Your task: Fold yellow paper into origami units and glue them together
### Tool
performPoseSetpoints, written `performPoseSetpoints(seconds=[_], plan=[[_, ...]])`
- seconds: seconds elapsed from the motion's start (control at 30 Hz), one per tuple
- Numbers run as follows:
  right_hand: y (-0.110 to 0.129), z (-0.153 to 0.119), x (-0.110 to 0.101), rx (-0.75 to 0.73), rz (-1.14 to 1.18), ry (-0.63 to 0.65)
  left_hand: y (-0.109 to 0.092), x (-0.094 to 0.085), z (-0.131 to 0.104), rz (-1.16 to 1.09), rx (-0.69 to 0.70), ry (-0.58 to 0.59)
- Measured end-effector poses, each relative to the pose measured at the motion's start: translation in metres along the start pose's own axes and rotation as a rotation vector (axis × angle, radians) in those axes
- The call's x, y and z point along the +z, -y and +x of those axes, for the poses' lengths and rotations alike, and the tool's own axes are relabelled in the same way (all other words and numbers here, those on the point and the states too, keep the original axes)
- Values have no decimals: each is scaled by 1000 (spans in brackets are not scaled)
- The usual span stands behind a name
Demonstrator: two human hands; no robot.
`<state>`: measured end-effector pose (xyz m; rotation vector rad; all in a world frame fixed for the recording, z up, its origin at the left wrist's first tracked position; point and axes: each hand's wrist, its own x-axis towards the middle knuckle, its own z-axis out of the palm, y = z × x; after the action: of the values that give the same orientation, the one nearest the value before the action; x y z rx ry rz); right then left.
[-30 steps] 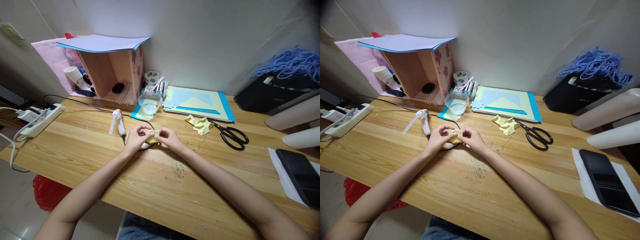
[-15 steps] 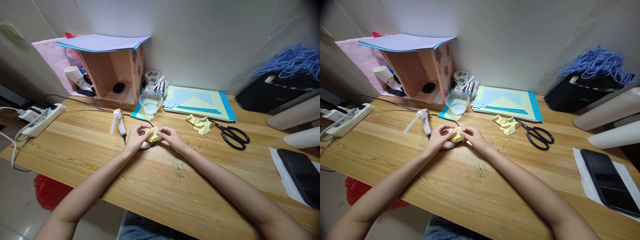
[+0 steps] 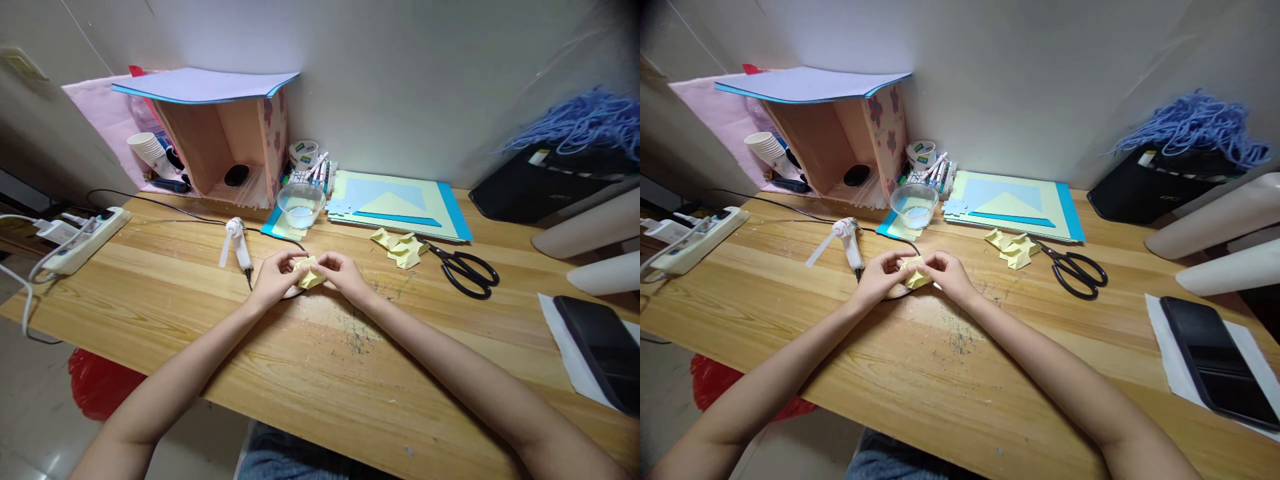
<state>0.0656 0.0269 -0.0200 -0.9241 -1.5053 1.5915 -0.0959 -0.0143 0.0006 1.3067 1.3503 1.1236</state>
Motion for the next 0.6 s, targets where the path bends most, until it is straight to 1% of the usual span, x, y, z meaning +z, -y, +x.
performPoseSetpoints(seconds=[0.17,0.3,0.37,0.47,0.53,0.6], plan=[[-3,1,-1,-9,-25,-30,0,1,1,0,-6,18],[-4,2,-1,1,-22,-44,4,1,2,19,-18,65],[-5,3,-1,14,6,-61,6,1,3,31,-10,65],[-3,2,0,19,64,-75,9,0,4,82,24,-23],[-1,0,1,-8,76,-69,10,-1,4,132,42,-110],[2,-2,2,-56,49,-47,11,-2,4,137,36,-171]])
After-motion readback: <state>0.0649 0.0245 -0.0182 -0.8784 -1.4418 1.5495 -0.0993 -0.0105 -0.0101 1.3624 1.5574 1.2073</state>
